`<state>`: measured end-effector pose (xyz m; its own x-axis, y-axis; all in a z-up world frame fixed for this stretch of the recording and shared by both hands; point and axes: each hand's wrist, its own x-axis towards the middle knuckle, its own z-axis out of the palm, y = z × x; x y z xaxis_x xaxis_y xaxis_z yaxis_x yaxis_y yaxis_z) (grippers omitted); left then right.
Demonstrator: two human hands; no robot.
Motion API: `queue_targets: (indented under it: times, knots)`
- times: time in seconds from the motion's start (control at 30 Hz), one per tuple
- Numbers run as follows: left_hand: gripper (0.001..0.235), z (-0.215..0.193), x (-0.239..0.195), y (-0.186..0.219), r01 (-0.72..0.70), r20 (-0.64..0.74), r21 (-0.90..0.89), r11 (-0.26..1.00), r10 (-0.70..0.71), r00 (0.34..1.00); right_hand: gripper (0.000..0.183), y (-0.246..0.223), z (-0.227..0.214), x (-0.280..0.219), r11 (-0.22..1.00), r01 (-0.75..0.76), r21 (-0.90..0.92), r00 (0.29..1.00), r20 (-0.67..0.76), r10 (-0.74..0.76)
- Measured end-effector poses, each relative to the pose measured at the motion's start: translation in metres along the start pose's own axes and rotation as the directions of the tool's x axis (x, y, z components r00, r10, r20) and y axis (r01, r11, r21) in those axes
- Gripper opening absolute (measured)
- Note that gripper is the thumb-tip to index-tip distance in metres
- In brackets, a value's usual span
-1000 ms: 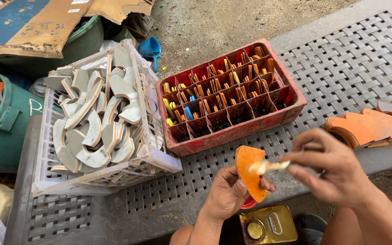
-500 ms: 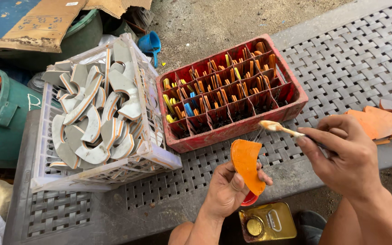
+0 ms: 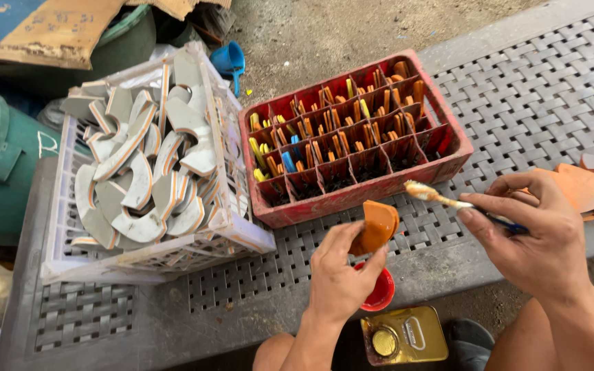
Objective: The person paints curved ceramic pieces orange using a small brush dipped in a red cup of paint. They handle each piece one at a time, apply paint to the surface, and place the finished pieces into a red crate with compartments.
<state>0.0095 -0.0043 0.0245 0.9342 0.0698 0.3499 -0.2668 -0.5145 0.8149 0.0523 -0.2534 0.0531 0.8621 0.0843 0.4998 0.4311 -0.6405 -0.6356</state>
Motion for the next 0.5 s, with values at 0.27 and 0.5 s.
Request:
queue_targets:
  times: [0.27, 0.5]
  knots:
    - [0.043, 0.004, -0.001, -0.004, -0.137, -0.028, 0.257, 0.957, 0.149, 0.988, 0.024, -0.028, 0.018, -0.006, 0.959, 0.034, -0.281, 0.991, 0.130, 0.003]
    - [0.046, -0.002, -0.004, -0.009, -0.155, -0.016, 0.273, 0.949, 0.166, 0.986, 0.023, -0.019, 0.016, 0.001, 0.985, -0.063, -0.162, 0.962, 0.253, 0.104]
